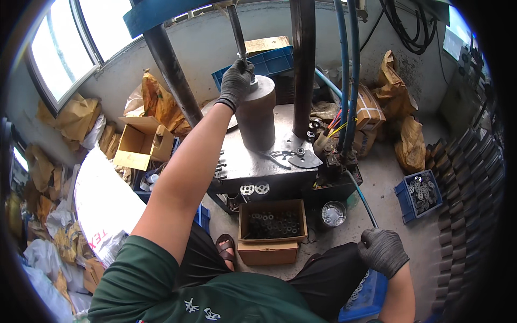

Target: Assembling metal components by sliding rings onto a rod and using a press machine.

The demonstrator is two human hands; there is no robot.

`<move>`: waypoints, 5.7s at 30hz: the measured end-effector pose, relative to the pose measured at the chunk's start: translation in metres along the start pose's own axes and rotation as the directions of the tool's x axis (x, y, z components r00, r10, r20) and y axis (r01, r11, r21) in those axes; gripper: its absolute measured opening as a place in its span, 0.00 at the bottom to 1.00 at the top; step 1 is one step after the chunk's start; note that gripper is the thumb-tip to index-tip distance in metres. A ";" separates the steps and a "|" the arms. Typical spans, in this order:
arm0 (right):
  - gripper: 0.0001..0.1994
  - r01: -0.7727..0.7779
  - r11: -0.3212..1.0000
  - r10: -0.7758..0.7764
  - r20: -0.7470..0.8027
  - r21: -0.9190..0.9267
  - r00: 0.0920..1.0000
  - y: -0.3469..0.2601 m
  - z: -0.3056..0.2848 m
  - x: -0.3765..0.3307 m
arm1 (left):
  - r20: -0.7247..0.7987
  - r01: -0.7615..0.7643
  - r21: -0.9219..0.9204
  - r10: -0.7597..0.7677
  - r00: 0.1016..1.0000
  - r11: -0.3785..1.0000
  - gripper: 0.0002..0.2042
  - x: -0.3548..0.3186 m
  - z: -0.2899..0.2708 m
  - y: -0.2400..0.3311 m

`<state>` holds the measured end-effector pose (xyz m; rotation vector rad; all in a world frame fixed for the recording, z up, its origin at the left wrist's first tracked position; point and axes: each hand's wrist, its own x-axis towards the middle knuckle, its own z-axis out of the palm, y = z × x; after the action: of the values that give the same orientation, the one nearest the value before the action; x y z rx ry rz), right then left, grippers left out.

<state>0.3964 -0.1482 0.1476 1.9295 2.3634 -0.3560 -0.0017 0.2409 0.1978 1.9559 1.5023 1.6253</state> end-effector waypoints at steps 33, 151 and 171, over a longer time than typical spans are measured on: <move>0.11 0.164 0.955 0.027 -0.625 0.247 0.780 0.002 -0.037 0.030 | 0.008 -0.008 0.016 0.007 1.000 1.000 0.11 0.000 -0.008 -0.005; 0.09 0.184 0.979 -0.172 -0.828 -0.085 0.534 0.015 -0.070 0.071 | 0.014 0.031 -0.210 -0.029 0.999 0.977 0.17 -0.001 -0.007 -0.007; 0.34 -0.220 0.965 0.253 -0.707 0.139 0.661 0.030 -0.184 0.218 | 0.116 0.102 -0.453 -0.055 0.992 0.886 0.12 -0.012 -0.016 0.004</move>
<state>0.3970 0.1067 0.2784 2.7417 2.4077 0.4907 -0.0110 0.2231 0.1993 1.6618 1.0220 1.6350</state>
